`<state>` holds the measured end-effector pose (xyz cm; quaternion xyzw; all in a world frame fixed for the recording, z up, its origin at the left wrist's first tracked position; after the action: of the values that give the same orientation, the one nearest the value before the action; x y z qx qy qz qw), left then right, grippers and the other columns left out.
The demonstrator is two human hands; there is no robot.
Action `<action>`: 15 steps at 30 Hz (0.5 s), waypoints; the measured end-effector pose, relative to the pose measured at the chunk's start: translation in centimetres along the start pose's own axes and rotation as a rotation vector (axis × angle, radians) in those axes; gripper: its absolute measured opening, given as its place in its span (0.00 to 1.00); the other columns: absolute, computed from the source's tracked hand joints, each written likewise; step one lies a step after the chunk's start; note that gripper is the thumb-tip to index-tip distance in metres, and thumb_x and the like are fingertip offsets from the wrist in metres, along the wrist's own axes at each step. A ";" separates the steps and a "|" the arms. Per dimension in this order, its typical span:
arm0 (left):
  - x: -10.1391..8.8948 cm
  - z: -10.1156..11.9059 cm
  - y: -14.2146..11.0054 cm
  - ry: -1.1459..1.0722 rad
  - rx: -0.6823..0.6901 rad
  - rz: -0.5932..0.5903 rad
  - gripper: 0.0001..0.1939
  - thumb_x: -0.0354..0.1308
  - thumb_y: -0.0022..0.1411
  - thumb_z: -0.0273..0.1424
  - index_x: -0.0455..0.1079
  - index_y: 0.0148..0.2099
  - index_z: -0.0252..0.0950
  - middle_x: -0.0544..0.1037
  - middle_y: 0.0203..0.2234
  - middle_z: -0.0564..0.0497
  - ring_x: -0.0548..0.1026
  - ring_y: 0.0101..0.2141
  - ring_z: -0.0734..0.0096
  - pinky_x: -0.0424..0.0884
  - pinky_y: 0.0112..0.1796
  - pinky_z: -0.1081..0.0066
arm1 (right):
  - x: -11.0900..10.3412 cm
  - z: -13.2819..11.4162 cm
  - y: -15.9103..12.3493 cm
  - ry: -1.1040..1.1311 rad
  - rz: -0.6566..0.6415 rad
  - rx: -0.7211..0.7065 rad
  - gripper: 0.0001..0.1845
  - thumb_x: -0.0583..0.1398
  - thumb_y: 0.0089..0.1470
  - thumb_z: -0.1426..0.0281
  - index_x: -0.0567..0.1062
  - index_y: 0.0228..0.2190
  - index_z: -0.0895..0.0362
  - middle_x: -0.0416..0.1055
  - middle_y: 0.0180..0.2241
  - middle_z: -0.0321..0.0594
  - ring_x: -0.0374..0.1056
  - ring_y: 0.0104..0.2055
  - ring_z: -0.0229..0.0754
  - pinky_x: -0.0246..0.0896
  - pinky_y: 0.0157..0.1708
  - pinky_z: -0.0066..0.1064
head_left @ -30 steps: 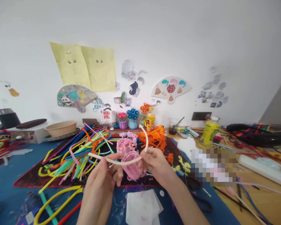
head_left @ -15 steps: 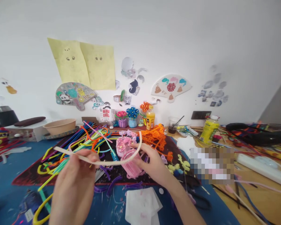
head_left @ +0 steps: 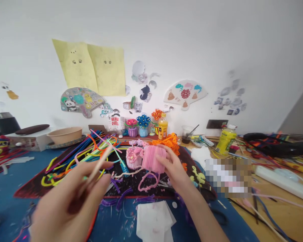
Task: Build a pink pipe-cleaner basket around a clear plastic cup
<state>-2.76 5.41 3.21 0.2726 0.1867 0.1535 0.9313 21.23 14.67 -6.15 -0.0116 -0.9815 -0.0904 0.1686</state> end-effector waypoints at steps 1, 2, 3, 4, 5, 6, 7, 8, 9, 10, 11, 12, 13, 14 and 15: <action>1.2 0.5 -0.1 0.115 0.089 -0.062 0.16 0.65 0.54 0.47 0.75 0.42 0.47 0.73 0.24 0.58 0.65 0.19 0.78 0.60 0.19 0.79 | 0.0 -0.1 -0.1 0.082 -0.015 0.028 0.28 0.68 0.48 0.58 0.70 0.48 0.54 0.74 0.46 0.41 0.72 0.45 0.45 0.68 0.41 0.32; 2.6 0.8 -0.3 0.208 0.182 -0.127 0.16 0.64 0.55 0.46 0.74 0.45 0.48 0.76 0.29 0.57 0.66 0.19 0.78 0.62 0.20 0.78 | 0.3 -0.1 -0.3 0.140 -0.045 0.064 0.26 0.67 0.49 0.56 0.71 0.47 0.53 0.75 0.45 0.40 0.73 0.44 0.43 0.68 0.39 0.30; 3.9 1.0 -0.4 0.276 0.255 -0.182 0.17 0.63 0.57 0.45 0.73 0.48 0.49 0.78 0.35 0.55 0.66 0.18 0.79 0.64 0.20 0.78 | 0.7 0.2 -0.5 0.177 -0.082 0.117 0.24 0.67 0.50 0.55 0.73 0.46 0.53 0.76 0.43 0.39 0.73 0.41 0.42 0.68 0.36 0.28; 5.1 0.9 -0.6 0.317 0.308 -0.223 0.18 0.61 0.59 0.43 0.72 0.52 0.49 0.78 0.42 0.54 0.65 0.17 0.80 0.65 0.21 0.77 | 1.3 0.6 -0.8 0.206 -0.119 0.185 0.23 0.66 0.51 0.54 0.74 0.45 0.53 0.77 0.41 0.38 0.73 0.39 0.41 0.67 0.33 0.27; 6.1 0.7 -0.7 0.348 0.334 -0.252 0.20 0.59 0.61 0.41 0.69 0.56 0.49 0.77 0.48 0.51 0.65 0.17 0.80 0.66 0.21 0.76 | 1.8 1.2 -1.1 0.239 -0.148 0.262 0.23 0.66 0.52 0.53 0.75 0.44 0.53 0.78 0.39 0.37 0.74 0.36 0.40 0.67 0.30 0.26; 6.8 0.3 -0.7 0.372 0.339 -0.264 0.21 0.57 0.63 0.40 0.68 0.58 0.47 0.77 0.51 0.49 0.64 0.16 0.80 0.66 0.20 0.75 | 2.3 1.8 -1.4 0.263 -0.168 0.333 0.22 0.65 0.53 0.52 0.76 0.43 0.54 0.79 0.36 0.37 0.73 0.33 0.39 0.66 0.28 0.25; 7.4 -0.1 -0.6 0.385 0.328 -0.271 0.22 0.55 0.64 0.40 0.68 0.59 0.44 0.77 0.51 0.48 0.63 0.15 0.80 0.65 0.20 0.74 | 2.7 2.3 -1.7 0.273 -0.188 0.387 0.22 0.63 0.55 0.52 0.76 0.43 0.55 0.79 0.34 0.37 0.73 0.31 0.39 0.66 0.27 0.26; 7.8 -0.4 -0.6 0.386 0.305 -0.275 0.22 0.53 0.65 0.41 0.69 0.58 0.41 0.78 0.49 0.46 0.63 0.14 0.79 0.64 0.19 0.74 | 3.1 2.6 -1.9 0.274 -0.212 0.423 0.22 0.61 0.58 0.52 0.76 0.43 0.56 0.79 0.32 0.38 0.73 0.29 0.39 0.67 0.26 0.26; 8.1 -0.8 -0.5 0.377 0.271 -0.270 0.22 0.52 0.65 0.42 0.71 0.56 0.38 0.80 0.47 0.45 0.62 0.14 0.79 0.63 0.18 0.73 | 3.5 2.9 -2.1 0.266 -0.242 0.443 0.23 0.57 0.61 0.52 0.76 0.44 0.58 0.79 0.30 0.39 0.73 0.26 0.39 0.67 0.25 0.27; 8.2 -1.2 -0.4 0.360 0.228 -0.268 0.23 0.51 0.64 0.44 0.73 0.53 0.36 0.82 0.43 0.45 0.63 0.14 0.78 0.62 0.18 0.73 | 3.9 3.0 -2.2 0.247 -0.277 0.453 0.24 0.53 0.64 0.52 0.76 0.44 0.60 0.78 0.27 0.40 0.72 0.22 0.38 0.67 0.24 0.27; 8.2 -1.5 -0.3 0.339 0.180 -0.263 0.24 0.51 0.64 0.45 0.75 0.51 0.35 0.82 0.38 0.46 0.64 0.14 0.77 0.62 0.18 0.73 | 4.1 3.2 -2.4 0.219 -0.315 0.463 0.27 0.50 0.66 0.52 0.76 0.44 0.61 0.77 0.23 0.40 0.71 0.19 0.38 0.66 0.21 0.27; 8.1 -1.8 -0.3 0.322 0.133 -0.259 0.24 0.51 0.63 0.47 0.76 0.49 0.35 0.82 0.33 0.47 0.66 0.15 0.75 0.62 0.18 0.73 | 4.3 3.4 -2.5 0.184 -0.358 0.473 0.30 0.46 0.67 0.51 0.75 0.44 0.62 0.75 0.20 0.39 0.69 0.16 0.38 0.65 0.19 0.27; 8.0 -2.1 -0.3 0.310 0.087 -0.258 0.25 0.51 0.62 0.49 0.76 0.47 0.35 0.81 0.27 0.49 0.67 0.15 0.73 0.62 0.19 0.73 | 4.4 3.5 -2.7 0.151 -0.400 0.482 0.34 0.44 0.66 0.49 0.75 0.44 0.63 0.73 0.17 0.38 0.69 0.14 0.38 0.64 0.18 0.26; 7.9 -2.4 -0.2 0.304 0.042 -0.263 0.25 0.52 0.61 0.50 0.76 0.46 0.35 0.79 0.22 0.52 0.67 0.15 0.72 0.63 0.19 0.73 | 4.5 3.6 -2.9 0.121 -0.444 0.488 0.37 0.42 0.65 0.45 0.74 0.44 0.63 0.71 0.16 0.37 0.69 0.14 0.39 0.63 0.17 0.25; 7.7 -2.7 -0.3 0.297 0.000 -0.272 0.25 0.52 0.61 0.51 0.76 0.45 0.36 0.76 0.18 0.54 0.68 0.15 0.71 0.63 0.19 0.73 | 4.5 3.7 -3.1 0.095 -0.491 0.483 0.40 0.41 0.62 0.41 0.74 0.45 0.63 0.71 0.16 0.37 0.70 0.15 0.39 0.64 0.17 0.25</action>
<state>2.89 9.42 -1.12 0.2193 0.3570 0.0645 0.9057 15.63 12.26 -8.58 0.2694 -0.9390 0.1061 0.1854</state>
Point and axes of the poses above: each hand's wrist, its own y-axis towards the middle knuckle, its own x-axis out of the palm, z = x × y, the point moved 8 cm from there along y, towards the middle knuckle
